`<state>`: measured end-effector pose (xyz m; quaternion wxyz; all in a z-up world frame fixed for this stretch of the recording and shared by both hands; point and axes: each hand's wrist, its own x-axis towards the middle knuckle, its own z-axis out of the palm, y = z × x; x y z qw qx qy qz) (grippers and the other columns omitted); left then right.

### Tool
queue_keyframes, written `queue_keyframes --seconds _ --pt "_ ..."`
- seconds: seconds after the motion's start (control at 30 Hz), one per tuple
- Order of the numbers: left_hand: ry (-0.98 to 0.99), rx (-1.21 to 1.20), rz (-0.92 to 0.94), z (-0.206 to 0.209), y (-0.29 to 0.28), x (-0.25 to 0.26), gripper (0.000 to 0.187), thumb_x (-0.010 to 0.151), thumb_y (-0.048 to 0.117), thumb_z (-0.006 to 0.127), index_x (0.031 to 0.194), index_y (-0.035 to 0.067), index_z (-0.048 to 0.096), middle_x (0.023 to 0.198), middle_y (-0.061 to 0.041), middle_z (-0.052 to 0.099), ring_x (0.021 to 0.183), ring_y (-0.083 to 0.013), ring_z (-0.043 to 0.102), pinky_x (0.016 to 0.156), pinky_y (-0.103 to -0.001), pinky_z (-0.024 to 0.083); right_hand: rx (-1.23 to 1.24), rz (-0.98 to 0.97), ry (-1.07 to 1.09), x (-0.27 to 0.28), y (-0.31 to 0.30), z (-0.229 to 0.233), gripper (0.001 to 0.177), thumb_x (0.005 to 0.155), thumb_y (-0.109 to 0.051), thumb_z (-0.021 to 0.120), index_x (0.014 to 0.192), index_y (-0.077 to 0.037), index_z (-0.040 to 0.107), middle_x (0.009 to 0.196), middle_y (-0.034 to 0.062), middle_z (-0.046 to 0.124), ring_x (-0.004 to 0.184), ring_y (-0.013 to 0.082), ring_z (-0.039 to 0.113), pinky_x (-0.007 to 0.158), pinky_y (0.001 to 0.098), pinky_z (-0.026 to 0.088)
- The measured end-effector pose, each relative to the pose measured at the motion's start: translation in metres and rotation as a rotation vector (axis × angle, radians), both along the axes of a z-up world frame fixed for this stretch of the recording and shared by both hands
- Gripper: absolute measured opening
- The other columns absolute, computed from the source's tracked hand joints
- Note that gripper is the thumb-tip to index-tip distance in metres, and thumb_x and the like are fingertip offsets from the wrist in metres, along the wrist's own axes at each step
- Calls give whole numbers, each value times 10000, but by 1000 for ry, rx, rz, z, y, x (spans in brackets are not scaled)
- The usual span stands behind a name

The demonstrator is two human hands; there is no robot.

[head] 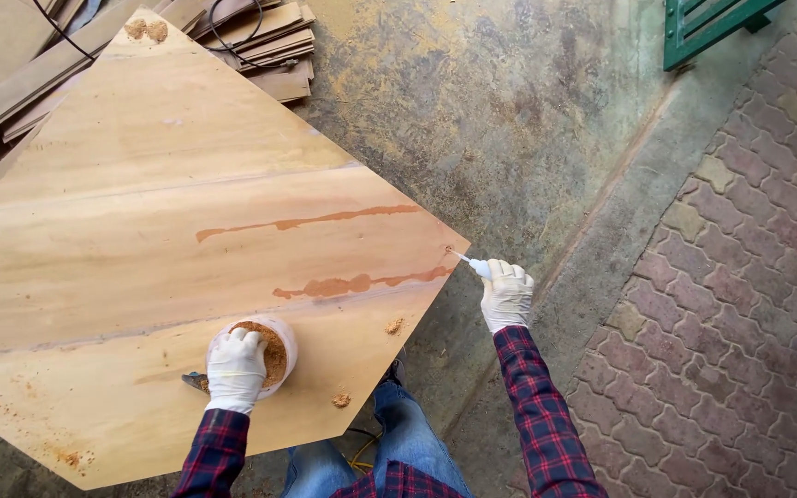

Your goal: Filling gaps and sanding a wooden tabletop in a workshop.

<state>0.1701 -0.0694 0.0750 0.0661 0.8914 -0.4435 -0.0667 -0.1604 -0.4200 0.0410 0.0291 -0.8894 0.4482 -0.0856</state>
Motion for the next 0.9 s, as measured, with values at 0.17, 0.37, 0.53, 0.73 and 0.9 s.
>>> queue_keyframes --seconds 0.17,0.37,0.53,0.73,0.9 --pt "226 -296 185 25 -4 0 86 880 140 746 908 63 720 958 -125 702 956 -324 663 857 -424 537 -5 35 10 2 -3 2 233 852 -215 727 1037 -153 600 982 23 614 986 266 587 860 447 438" --pt "575 -534 365 87 -74 -35 111 907 130 765 974 46 738 902 -79 739 796 -161 685 735 -289 542 -7 45 -1 -1 -7 5 230 858 -215 722 1040 -153 597 976 15 609 985 258 587 861 440 438" --pt "1053 -542 416 56 -155 -80 135 918 155 742 998 50 764 897 -31 743 783 -92 643 696 -237 528 19 34 8 -5 -8 7 251 865 -216 733 1071 -152 605 1007 13 624 1004 257 594 866 442 437" --pt "1161 -643 293 -13 -246 -134 100 920 149 750 966 61 750 899 -9 728 813 -106 656 740 -270 546 117 -32 -133 -24 -5 -7 373 835 -197 772 1178 -120 645 1138 57 691 1095 286 616 949 459 431" --pt "592 -659 1 -85 -295 -160 89 856 186 800 882 128 737 857 -26 666 855 -239 635 757 -359 533 311 -265 -388 -53 22 4 391 866 -152 778 1241 -104 680 1198 119 710 1149 315 631 1010 451 459"
